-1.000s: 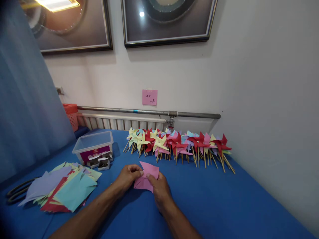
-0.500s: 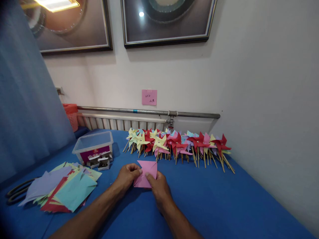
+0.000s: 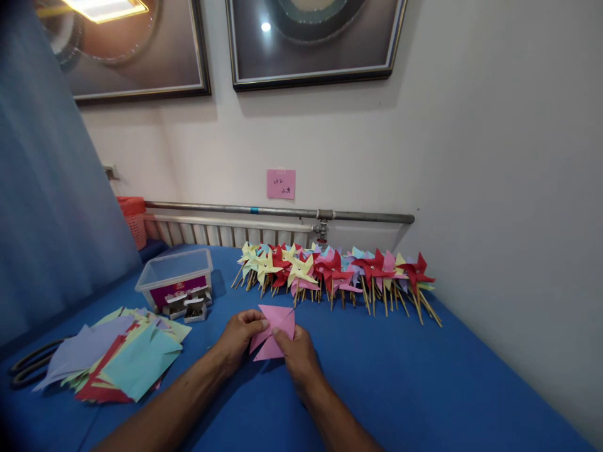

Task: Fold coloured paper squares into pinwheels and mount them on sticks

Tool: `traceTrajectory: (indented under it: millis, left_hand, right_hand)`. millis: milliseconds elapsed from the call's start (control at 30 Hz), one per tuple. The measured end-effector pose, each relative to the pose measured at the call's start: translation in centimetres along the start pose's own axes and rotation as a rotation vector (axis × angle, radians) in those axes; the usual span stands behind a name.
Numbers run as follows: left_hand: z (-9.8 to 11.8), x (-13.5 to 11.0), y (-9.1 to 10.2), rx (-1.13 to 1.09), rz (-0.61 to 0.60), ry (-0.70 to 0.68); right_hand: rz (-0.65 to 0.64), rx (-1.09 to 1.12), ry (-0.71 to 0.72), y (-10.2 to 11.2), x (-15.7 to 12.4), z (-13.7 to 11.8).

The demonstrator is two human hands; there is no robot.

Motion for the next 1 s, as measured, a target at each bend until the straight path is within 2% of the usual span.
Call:
traceTrajectory:
  millis: [133,433,667,867,1000]
  left_hand:
    - [-0.3,-0.2,-0.3,-0.033,-0.027,0.031]
    - [-0.2,0.4,0.5,0.048,0.058,-0.005]
    - [-0.7,0.8,0.7,0.092,0.075,-0.012]
    - [-0.9,0.9,0.8,0.091,0.114,-0.015]
    - [-0.9,0.7,0.6,0.073,0.096,-0.013]
  right_hand:
    - [-0.015,0.002,0.002,-0.1,-0.1,-0.1]
    - [-0.037,0.084,-0.021,-0.2,0.2,0.2]
    - [-0.018,0.027,-0.041,0.0,0.7,1.0]
    - [-0.044,0.05,-0.037,-0.3,0.4,0.6]
    - [-0.007,0.025,-0.035,-0.2,0.3,0.4]
Point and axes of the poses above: each hand's wrist, its own x-axis towards the middle knuckle, its own y-axis out of the back of the hand, z = x × y, the point moved 6 cm from there along x, towards the middle knuckle, and after that the axes turned 4 degrees about y, right-handed, at the moved point
